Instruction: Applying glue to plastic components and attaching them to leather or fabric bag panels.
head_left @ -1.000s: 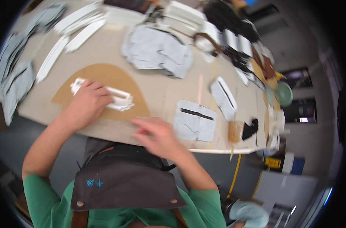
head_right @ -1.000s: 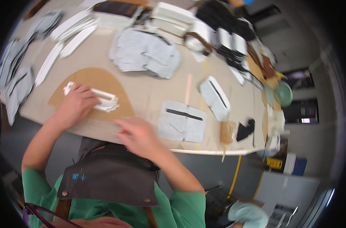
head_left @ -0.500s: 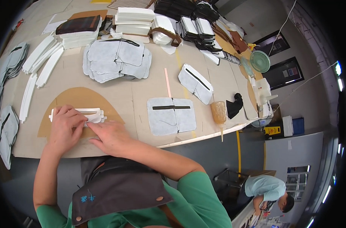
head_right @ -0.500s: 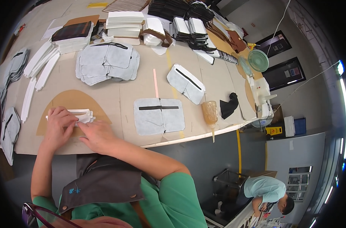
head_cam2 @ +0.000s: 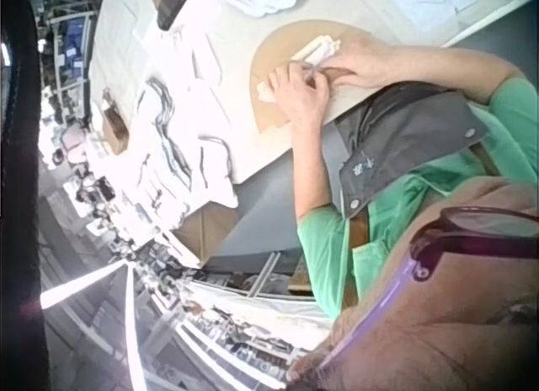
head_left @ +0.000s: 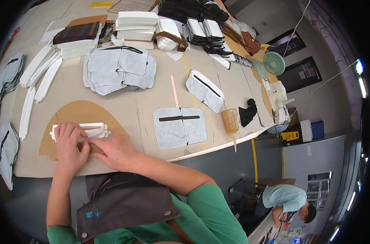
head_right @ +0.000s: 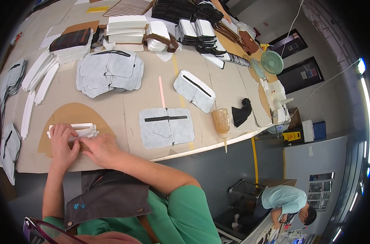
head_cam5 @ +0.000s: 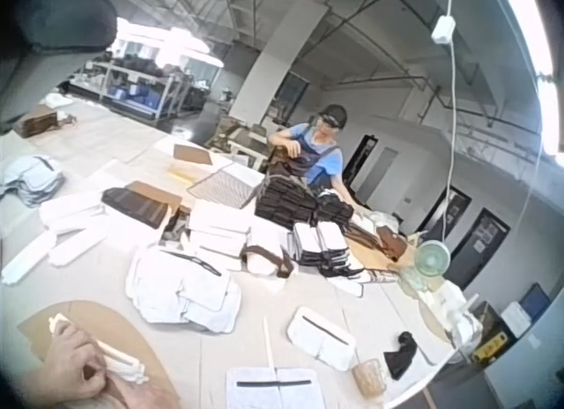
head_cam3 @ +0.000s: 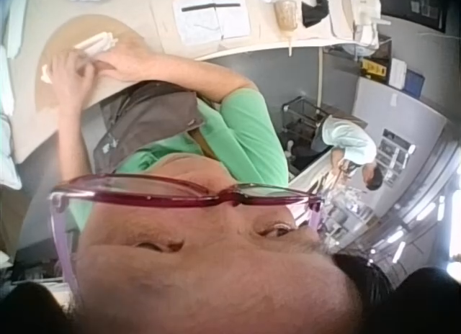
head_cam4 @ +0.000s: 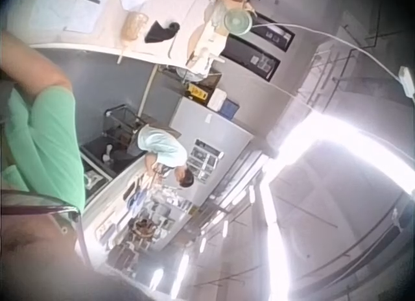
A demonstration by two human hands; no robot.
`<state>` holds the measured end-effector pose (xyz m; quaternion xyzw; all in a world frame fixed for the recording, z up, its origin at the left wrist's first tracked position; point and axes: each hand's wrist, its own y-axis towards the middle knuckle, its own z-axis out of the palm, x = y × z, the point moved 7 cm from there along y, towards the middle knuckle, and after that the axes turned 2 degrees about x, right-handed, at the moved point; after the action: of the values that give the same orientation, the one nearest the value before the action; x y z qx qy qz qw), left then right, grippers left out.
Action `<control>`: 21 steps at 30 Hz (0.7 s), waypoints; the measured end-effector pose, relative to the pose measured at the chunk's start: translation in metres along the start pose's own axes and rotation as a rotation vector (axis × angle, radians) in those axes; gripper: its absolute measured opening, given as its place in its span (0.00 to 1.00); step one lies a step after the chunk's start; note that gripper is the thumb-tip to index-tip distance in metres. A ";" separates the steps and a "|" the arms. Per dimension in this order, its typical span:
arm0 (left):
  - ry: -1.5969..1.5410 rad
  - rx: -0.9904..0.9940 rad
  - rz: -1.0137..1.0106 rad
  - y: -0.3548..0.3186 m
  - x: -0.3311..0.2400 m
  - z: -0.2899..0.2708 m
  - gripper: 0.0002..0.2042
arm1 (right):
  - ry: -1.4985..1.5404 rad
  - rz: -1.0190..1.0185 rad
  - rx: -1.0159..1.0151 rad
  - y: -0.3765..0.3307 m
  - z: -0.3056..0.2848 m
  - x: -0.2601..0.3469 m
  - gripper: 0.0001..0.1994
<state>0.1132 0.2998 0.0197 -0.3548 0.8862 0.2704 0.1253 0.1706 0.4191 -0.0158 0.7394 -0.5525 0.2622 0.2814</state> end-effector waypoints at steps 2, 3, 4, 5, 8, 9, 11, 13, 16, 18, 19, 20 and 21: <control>0.022 -0.091 -0.014 -0.002 0.011 0.002 0.11 | -0.051 0.008 0.018 0.000 0.003 -0.003 0.17; 0.044 -0.185 -0.033 -0.003 0.021 -0.002 0.10 | -0.104 0.013 0.040 0.000 0.005 -0.005 0.17; 0.033 -0.176 -0.020 -0.003 0.036 0.001 0.10 | -0.105 0.029 0.029 -0.001 0.002 -0.008 0.17; -0.320 -0.252 -0.185 -0.011 0.076 -0.009 0.08 | -0.098 0.030 0.056 0.000 0.003 -0.004 0.17; -0.807 -0.628 -0.599 -0.048 0.177 -0.039 0.08 | -0.135 0.060 0.143 0.007 0.006 0.001 0.16; -1.021 -0.673 -0.592 -0.073 0.247 -0.056 0.11 | -0.180 0.067 0.207 0.011 0.010 0.006 0.15; -1.195 -0.737 -0.578 -0.113 0.332 -0.106 0.14 | -0.208 0.039 0.224 0.018 0.016 0.009 0.14; -1.282 -0.987 -0.555 -0.135 0.353 -0.175 0.14 | -0.275 0.021 0.236 0.025 0.015 0.007 0.12; -0.987 -0.938 -0.320 -0.119 0.325 -0.268 0.14 | -0.344 0.004 0.157 0.035 0.005 0.002 0.10; -0.647 -0.880 -0.225 -0.082 0.251 -0.289 0.12 | -0.322 -0.004 0.163 0.042 -0.002 0.004 0.09; -0.336 -0.807 -0.121 -0.059 0.194 -0.291 0.11 | -0.322 -0.001 0.161 0.046 -0.005 0.007 0.07; -0.319 -0.807 -0.122 -0.044 0.156 -0.289 0.11 | -0.336 0.030 0.217 0.051 -0.006 0.013 0.06; -0.278 -0.725 -0.135 -0.023 0.119 -0.278 0.09 | -0.331 0.023 0.213 0.055 -0.007 0.018 0.06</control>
<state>0.0359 0.0609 0.1903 -0.3935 0.6826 0.6023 0.1281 0.1219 0.3993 0.0082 0.7918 -0.5686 0.1972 0.1038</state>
